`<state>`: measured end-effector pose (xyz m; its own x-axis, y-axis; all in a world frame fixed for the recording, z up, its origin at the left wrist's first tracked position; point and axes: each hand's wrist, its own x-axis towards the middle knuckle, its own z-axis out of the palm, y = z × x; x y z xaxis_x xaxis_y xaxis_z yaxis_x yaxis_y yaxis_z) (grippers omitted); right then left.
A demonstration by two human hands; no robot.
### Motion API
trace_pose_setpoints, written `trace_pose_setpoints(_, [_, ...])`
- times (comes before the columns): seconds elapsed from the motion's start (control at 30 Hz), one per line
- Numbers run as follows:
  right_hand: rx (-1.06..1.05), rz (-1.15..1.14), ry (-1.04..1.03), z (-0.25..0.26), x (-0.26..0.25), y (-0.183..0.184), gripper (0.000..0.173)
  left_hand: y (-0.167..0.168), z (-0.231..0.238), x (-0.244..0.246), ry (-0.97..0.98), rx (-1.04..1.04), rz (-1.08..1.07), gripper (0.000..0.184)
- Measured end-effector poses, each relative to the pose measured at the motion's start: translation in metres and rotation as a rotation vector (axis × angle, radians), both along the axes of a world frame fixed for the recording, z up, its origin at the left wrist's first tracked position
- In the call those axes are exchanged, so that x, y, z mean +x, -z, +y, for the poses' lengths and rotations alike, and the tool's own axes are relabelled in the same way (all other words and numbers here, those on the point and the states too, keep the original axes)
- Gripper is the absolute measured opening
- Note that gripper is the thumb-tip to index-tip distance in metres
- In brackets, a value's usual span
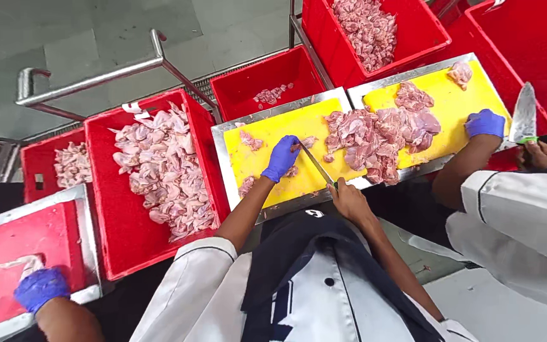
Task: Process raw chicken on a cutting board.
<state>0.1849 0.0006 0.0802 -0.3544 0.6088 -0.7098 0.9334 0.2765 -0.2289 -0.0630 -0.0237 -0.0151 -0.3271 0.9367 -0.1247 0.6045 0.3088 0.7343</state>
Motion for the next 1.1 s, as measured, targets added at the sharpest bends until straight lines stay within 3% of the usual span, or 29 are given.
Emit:
trace_pose_setpoints(0.13, [-0.064, -0.073, -0.039, 0.005, -0.017, -0.008, 0.059, -0.001, 0.004, -0.004, 0.066, -0.034, 0.030, 0.025])
trace_pose_setpoints(0.3, [-0.011, 0.147, 0.067, 0.019, -0.079, 0.040, 0.056, -0.002, 0.007, -0.009, 0.160, -0.079, 0.010, 0.025])
trace_pose_setpoints(0.4, [0.009, 0.172, 0.068, 0.031, -0.101, 0.046, 0.056, -0.002, -0.001, -0.005, 0.314, -0.091, -0.029, 0.025])
trace_pose_setpoints(0.47, [0.001, 0.229, 0.063, 0.033, -0.091, 0.051, 0.056, -0.003, -0.006, 0.001, 0.359, -0.058, -0.071, 0.025])
trace_pose_setpoints(0.57, [0.095, 0.352, 0.115, 0.022, -0.059, 0.043, 0.056, -0.008, 0.000, -0.007, 0.120, 0.008, -0.075, 0.031])
trace_pose_setpoints(0.63, [0.109, 0.302, 0.137, 0.010, -0.034, 0.022, 0.058, -0.008, 0.007, -0.016, -0.014, 0.107, -0.051, 0.033])
trace_pose_setpoints(0.73, [0.044, 0.115, 0.107, 0.006, -0.005, 0.002, 0.059, -0.001, 0.023, -0.015, 0.079, 0.106, -0.003, 0.025])
trace_pose_setpoints(0.83, [-0.037, 0.015, 0.068, 0.010, 0.000, -0.001, 0.059, 0.000, 0.036, -0.007, 0.179, -0.034, 0.040, 0.035])
trace_pose_setpoints(1.1, [0.046, 0.161, 0.131, 0.045, -0.093, 0.043, 0.057, 0.005, 0.039, -0.004, 0.269, -0.047, 0.073, 0.026])
